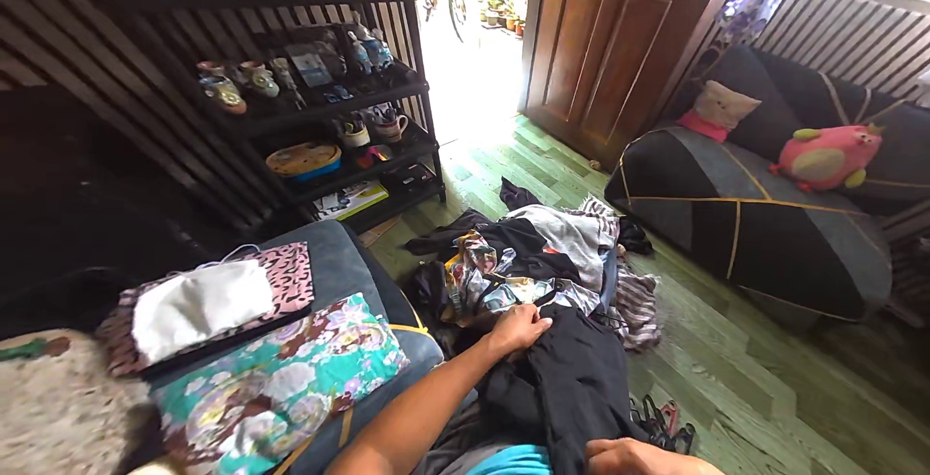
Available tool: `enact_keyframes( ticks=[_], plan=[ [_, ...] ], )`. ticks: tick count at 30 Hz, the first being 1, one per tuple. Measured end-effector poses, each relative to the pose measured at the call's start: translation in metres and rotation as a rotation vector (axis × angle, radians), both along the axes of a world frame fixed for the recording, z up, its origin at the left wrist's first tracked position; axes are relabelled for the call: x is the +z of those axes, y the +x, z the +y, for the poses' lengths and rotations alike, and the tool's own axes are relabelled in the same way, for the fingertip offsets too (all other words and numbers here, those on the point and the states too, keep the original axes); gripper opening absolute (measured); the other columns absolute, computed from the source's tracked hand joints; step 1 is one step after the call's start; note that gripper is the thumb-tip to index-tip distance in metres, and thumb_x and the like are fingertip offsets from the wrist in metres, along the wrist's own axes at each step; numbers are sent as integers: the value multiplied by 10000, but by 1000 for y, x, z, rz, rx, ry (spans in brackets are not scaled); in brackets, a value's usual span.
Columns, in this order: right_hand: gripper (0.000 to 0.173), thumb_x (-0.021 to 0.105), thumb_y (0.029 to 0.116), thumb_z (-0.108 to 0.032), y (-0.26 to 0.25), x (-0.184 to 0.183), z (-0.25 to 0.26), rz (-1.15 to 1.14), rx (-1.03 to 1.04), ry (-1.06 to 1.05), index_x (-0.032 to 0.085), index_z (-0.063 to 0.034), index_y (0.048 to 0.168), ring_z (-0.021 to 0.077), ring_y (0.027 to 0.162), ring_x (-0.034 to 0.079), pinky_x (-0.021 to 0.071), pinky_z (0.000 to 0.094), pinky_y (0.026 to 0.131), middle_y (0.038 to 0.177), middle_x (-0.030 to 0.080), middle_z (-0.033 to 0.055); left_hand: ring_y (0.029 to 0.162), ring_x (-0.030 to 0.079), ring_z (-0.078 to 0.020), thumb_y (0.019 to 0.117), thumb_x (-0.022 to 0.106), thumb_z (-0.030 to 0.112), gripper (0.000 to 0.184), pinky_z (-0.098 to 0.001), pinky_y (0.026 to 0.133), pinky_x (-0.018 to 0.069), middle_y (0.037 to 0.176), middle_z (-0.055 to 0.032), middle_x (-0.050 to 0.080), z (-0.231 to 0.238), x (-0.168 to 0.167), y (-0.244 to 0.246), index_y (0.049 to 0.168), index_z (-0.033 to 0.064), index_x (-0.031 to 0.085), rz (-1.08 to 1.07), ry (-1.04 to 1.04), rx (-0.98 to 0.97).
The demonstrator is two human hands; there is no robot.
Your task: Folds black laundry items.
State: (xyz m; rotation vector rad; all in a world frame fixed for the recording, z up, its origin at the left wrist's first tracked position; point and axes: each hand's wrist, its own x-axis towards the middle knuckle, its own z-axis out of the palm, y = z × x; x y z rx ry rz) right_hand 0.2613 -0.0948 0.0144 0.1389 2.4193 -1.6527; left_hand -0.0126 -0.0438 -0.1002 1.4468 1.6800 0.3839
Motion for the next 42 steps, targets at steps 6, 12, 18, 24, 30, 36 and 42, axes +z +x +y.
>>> enact_keyframes(
  ticks=[6, 12, 18, 24, 30, 36, 42],
  plan=[
    [247, 731, 860, -52, 41, 56, 27, 243, -439, 192, 681, -79, 1100, 74, 888, 688, 599, 289, 802, 987, 719, 15, 994, 659, -206, 1058, 520, 222, 323, -405, 942, 526, 1054, -162, 690, 4, 28, -5, 1118, -59, 667, -471, 437, 403],
    [178, 683, 974, -275, 45, 99, 53, 488, -607, 407, 723, -168, 1109, -6, 894, 654, 564, 177, 787, 983, 706, -56, 1024, 613, -166, 1100, 428, 202, 296, -382, 911, 521, 1118, -120, 641, 7, 59, -15, 1166, -17, 616, -855, 282, 536],
    [205, 636, 989, -284, 64, 123, 86, 415, -813, 662, 723, -119, 1075, -42, 878, 648, 554, 164, 794, 973, 715, -67, 874, 620, -240, 1057, 459, 212, 334, -485, 841, 493, 896, -142, 648, 26, 98, -56, 977, -29, 677, -165, 527, 433],
    [195, 619, 996, -240, 61, 118, 91, 491, -871, 647, 719, -102, 1090, -46, 908, 656, 557, 153, 825, 1014, 721, -89, 1146, 635, -162, 1112, 379, 297, 450, -374, 1019, 526, 1259, -154, 639, 30, 107, -53, 1395, -37, 486, -734, 566, 372],
    [156, 635, 992, -229, 70, 114, 93, 533, -983, 512, 724, -159, 1100, -18, 914, 674, 578, 192, 830, 1009, 729, -118, 1116, 680, -188, 1042, 561, 122, 546, -367, 972, 579, 1291, -148, 644, 27, 123, -40, 1514, -18, 328, -944, 419, 223],
    [164, 583, 987, -130, 71, 118, 98, 523, -1145, 325, 729, -168, 1049, -9, 875, 687, 593, 205, 807, 957, 740, -112, 927, 718, -184, 934, 750, 139, 769, -358, 846, 602, 1112, -160, 702, 30, 155, -45, 1534, 14, 286, -842, 273, 388],
    [151, 560, 1013, -70, 62, 107, 142, 484, -1213, 357, 686, -89, 1095, -3, 877, 683, 593, 223, 834, 953, 721, -87, 957, 699, -144, 883, 727, -33, 499, -336, 871, 586, 1132, -103, 716, 62, 161, -64, 1359, 33, 591, -632, 345, -7]
  ],
)
